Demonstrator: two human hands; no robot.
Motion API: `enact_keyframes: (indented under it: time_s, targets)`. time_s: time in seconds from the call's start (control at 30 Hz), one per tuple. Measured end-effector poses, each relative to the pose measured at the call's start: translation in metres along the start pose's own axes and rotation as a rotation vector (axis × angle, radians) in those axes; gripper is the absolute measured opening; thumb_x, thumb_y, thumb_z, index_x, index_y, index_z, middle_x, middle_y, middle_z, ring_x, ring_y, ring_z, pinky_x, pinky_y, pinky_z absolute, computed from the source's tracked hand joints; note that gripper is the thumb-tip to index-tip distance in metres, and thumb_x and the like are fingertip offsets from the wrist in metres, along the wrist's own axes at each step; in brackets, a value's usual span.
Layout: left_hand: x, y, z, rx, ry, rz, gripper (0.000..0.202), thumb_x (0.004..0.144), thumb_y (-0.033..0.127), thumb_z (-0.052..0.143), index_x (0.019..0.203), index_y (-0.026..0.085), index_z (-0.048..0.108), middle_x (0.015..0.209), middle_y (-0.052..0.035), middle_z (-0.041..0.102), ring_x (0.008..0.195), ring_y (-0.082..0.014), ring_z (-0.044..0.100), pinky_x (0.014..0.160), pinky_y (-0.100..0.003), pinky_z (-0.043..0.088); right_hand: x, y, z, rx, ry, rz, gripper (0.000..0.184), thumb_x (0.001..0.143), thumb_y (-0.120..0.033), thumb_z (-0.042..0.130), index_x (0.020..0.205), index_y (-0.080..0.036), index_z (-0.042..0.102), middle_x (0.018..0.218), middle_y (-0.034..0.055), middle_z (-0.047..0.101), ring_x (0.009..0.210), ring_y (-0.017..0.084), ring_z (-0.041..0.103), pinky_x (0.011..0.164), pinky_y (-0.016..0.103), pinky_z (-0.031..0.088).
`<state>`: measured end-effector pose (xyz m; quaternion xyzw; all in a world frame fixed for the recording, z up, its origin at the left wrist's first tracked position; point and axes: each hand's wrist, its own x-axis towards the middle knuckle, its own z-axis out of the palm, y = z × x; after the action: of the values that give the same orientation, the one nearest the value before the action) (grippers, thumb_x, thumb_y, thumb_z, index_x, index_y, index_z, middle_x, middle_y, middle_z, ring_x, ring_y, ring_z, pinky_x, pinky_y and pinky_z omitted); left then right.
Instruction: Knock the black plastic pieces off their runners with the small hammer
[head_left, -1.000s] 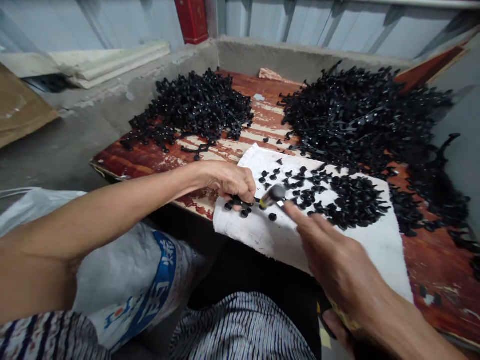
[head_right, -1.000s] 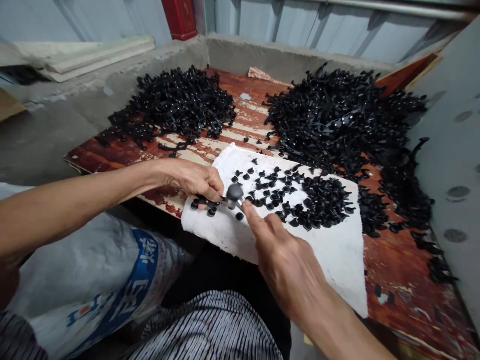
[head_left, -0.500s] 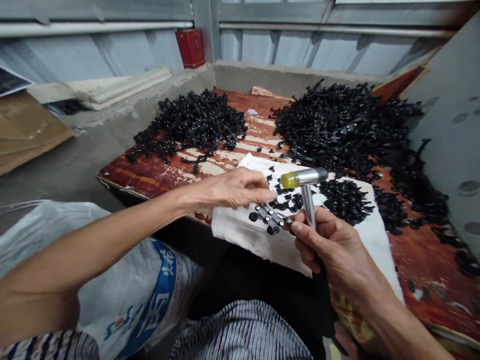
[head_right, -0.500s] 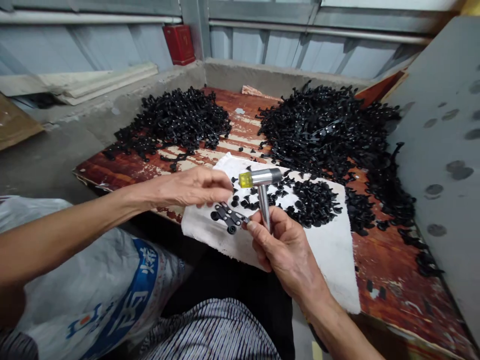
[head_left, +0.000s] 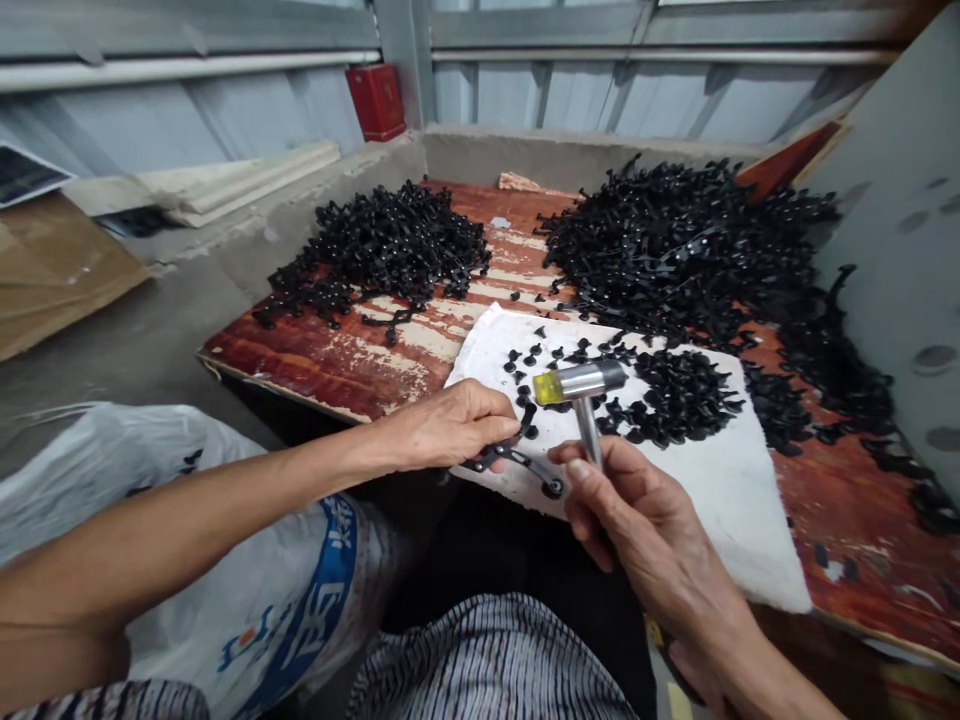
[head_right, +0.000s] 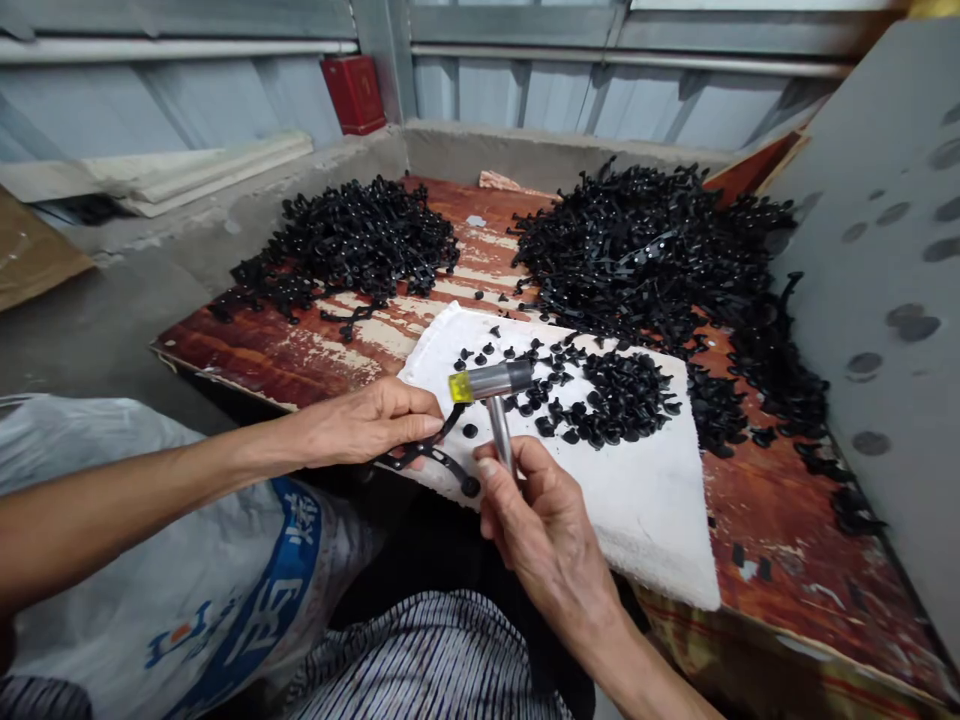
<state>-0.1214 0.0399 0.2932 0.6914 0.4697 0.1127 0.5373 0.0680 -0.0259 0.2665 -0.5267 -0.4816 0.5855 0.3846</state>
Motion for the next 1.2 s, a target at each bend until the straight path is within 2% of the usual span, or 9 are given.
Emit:
enact_keyframes:
  time_s: [0.1,0.2,0.4,0.53,0.6,0.7,0.93,1.2]
  targets:
    - [0.003,-0.002,0.004,-0.101,-0.048,-0.076,0.026,0.089,0.029,0.046,0.067,0.015,0.05,0.055,0.0042,0.051,0.048,-0.0056,0.045,0.048,-0.017,0.033,0.0,0.004,-0.003,-0.004,0.035,0.002,0.041,0.08,-0.058,0.06,0.089,-0.019,0.053,0.047,-0.0076,0.047,0.036,0.006,0.036,0.034,0.017,0.027]
    - [0.005,0.0,0.014,-0.162,-0.047,-0.132,0.022,0.091,0.028,0.043,0.075,0.016,0.051,0.056,0.005,0.051,0.047,-0.0068,0.05,0.048,-0.017,0.038,0.002,0.008,0.002,0.047,0.006,0.02,0.037,0.081,-0.055,0.061,0.088,-0.02,0.052,0.057,-0.0058,0.05,0.041,0.007,0.042,0.033,0.016,0.03]
    - [-0.002,-0.001,0.022,-0.017,-0.049,-0.034,0.025,0.093,0.037,0.041,0.08,0.017,0.049,0.051,0.0073,0.045,0.04,-0.0067,0.043,0.04,-0.016,0.033,0.0,0.013,0.01,0.076,0.037,-0.054,0.03,0.082,-0.048,0.064,0.087,-0.02,0.054,0.07,-0.0025,0.052,0.052,0.009,0.047,0.034,0.016,0.033]
    - [-0.005,-0.01,0.019,-0.08,-0.105,0.003,0.025,0.089,0.04,0.049,0.083,0.016,0.051,0.061,0.0056,0.052,0.045,-0.0046,0.042,0.042,-0.016,0.031,0.0,0.018,0.002,0.072,0.023,-0.073,0.03,0.085,-0.049,0.06,0.092,-0.02,0.056,0.072,-0.0014,0.056,0.047,0.008,0.043,0.034,0.018,0.033]
    - [-0.003,-0.014,0.015,-0.079,-0.076,-0.015,0.023,0.087,0.038,0.053,0.083,0.016,0.052,0.06,0.0059,0.052,0.045,-0.0046,0.042,0.044,-0.016,0.032,-0.001,0.02,-0.003,0.07,0.016,-0.059,0.033,0.086,-0.052,0.057,0.093,-0.02,0.055,0.07,-0.0014,0.057,0.044,0.007,0.041,0.034,0.018,0.033]
    - [0.001,-0.017,0.007,-0.041,-0.014,-0.047,0.021,0.085,0.036,0.057,0.081,0.015,0.053,0.057,0.0067,0.052,0.045,-0.0053,0.045,0.045,-0.017,0.035,-0.005,0.02,-0.012,0.082,0.052,-0.052,0.035,0.085,-0.055,0.058,0.091,-0.021,0.052,0.077,0.0011,0.061,0.047,0.009,0.048,0.035,0.018,0.037]
    - [0.009,-0.012,0.003,-0.064,-0.073,-0.059,0.017,0.086,0.03,0.055,0.078,0.015,0.052,0.055,0.0069,0.051,0.041,-0.004,0.043,0.04,-0.016,0.033,-0.014,0.023,-0.021,0.142,0.105,0.021,0.041,0.078,-0.057,0.066,0.09,-0.021,0.051,0.08,0.0008,0.062,0.046,0.008,0.05,0.033,0.018,0.039]
    - [0.011,-0.005,0.002,0.006,-0.08,-0.052,0.019,0.084,0.031,0.058,0.076,0.014,0.054,0.055,0.0063,0.051,0.043,-0.0039,0.043,0.042,-0.016,0.03,-0.013,0.028,-0.023,0.165,0.091,0.023,0.042,0.076,-0.057,0.067,0.088,-0.021,0.051,0.079,0.0009,0.061,0.047,0.008,0.05,0.032,0.018,0.039]
